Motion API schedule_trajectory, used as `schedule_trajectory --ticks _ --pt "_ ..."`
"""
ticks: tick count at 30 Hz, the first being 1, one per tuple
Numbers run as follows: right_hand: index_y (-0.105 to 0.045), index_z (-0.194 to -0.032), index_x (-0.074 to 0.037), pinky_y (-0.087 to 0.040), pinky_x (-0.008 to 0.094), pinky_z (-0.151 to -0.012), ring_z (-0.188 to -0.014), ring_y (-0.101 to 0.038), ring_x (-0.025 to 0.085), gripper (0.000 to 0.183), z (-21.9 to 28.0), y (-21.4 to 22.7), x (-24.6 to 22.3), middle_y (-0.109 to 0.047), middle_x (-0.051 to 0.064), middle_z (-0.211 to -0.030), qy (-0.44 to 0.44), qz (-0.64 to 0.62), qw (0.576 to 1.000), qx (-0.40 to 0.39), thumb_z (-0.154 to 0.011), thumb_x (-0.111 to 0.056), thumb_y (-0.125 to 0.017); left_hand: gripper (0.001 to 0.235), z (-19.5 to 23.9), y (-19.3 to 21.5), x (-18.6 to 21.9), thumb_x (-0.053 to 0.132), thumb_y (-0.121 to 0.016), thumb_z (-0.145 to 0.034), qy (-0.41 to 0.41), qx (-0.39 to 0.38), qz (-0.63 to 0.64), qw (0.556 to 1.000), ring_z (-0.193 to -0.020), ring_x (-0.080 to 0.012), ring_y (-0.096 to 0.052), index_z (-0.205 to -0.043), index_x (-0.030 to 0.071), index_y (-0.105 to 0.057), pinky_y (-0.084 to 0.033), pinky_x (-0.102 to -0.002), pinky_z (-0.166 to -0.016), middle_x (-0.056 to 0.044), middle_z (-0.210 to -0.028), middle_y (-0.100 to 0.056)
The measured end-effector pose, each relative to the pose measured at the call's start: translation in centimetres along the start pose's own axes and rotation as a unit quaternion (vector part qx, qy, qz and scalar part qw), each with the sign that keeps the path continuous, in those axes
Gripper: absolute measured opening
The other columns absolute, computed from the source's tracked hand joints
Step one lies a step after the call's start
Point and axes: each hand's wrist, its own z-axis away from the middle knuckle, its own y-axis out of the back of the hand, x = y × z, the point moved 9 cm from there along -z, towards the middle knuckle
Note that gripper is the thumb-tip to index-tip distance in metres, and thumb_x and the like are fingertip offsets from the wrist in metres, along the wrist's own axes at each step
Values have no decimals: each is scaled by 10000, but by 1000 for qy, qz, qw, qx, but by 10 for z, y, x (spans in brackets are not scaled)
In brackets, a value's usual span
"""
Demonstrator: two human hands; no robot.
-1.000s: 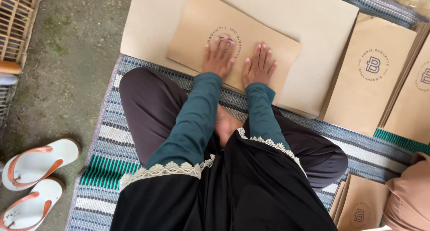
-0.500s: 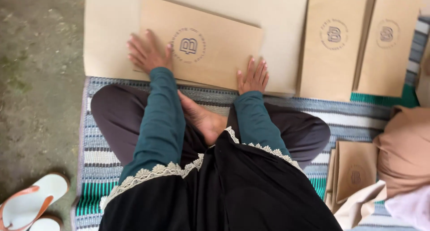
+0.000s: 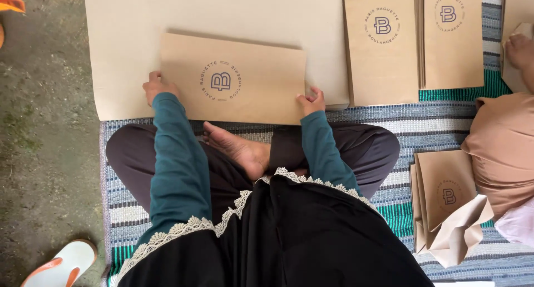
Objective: The person sits on a mat and folds a brown paper bag multiple times, pressing down on the creases to flatten it. They then use a small brush to apply a white substance along the folded edge of the bag.
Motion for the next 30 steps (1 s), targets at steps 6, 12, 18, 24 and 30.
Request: schedule_trajectory --ticks 6,12,18,24,30 --pt "-701 -1268 -180 -547 259 -325 -490 -653 174 662 28 19 -5 -735 97 -812 -122 -157 975 -104 -698 -311 -1010 473 -9 41 43 257 -616 -784 -121 -92 53 987 -994 -115 -709 -1066 637 -607 -577 -348 -905 233 -907 -711" --pt "-709 -1145 -131 -649 324 -674 -831 -735 198 440 54 19 -47 -731 55 -1024 -38 -242 953 -179 -782 -201 -947 628 23 118 103 147 -746 -893 -244 -312 228 889 -1036 -247 -673 -1440 418 -596 -585 -410 -873 -127 -1175 -674" --pt "-560 -1235 -123 -671 422 -795 -933 -764 315 466 92 48 -102 -716 113 -1086 -57 -458 868 -186 -863 40 -790 769 98 196 180 641 -567 -1059 -156 -450 519 709 -1094 -161 -829 -1695 314 -286 -771 -348 -845 -43 -1366 -709" --pt "-559 -1296 -97 -554 358 -1009 -1119 -659 248 528 95 102 -130 -703 132 -1236 116 -520 843 -73 -832 -34 -804 861 169 115 211 794 -525 -644 55 -279 714 639 -544 -116 -481 -1345 306 -635 -433 -280 -501 61 -657 -404" --pt "-591 -1232 -124 -536 283 -937 -1026 -644 163 466 91 154 -111 -706 47 -1122 108 -510 849 79 -819 -79 -804 418 280 34 310 115 -642 -866 -47 -370 591 715 -1034 -359 -736 -1264 151 -519 -683 -502 -828 -130 -1279 -673"
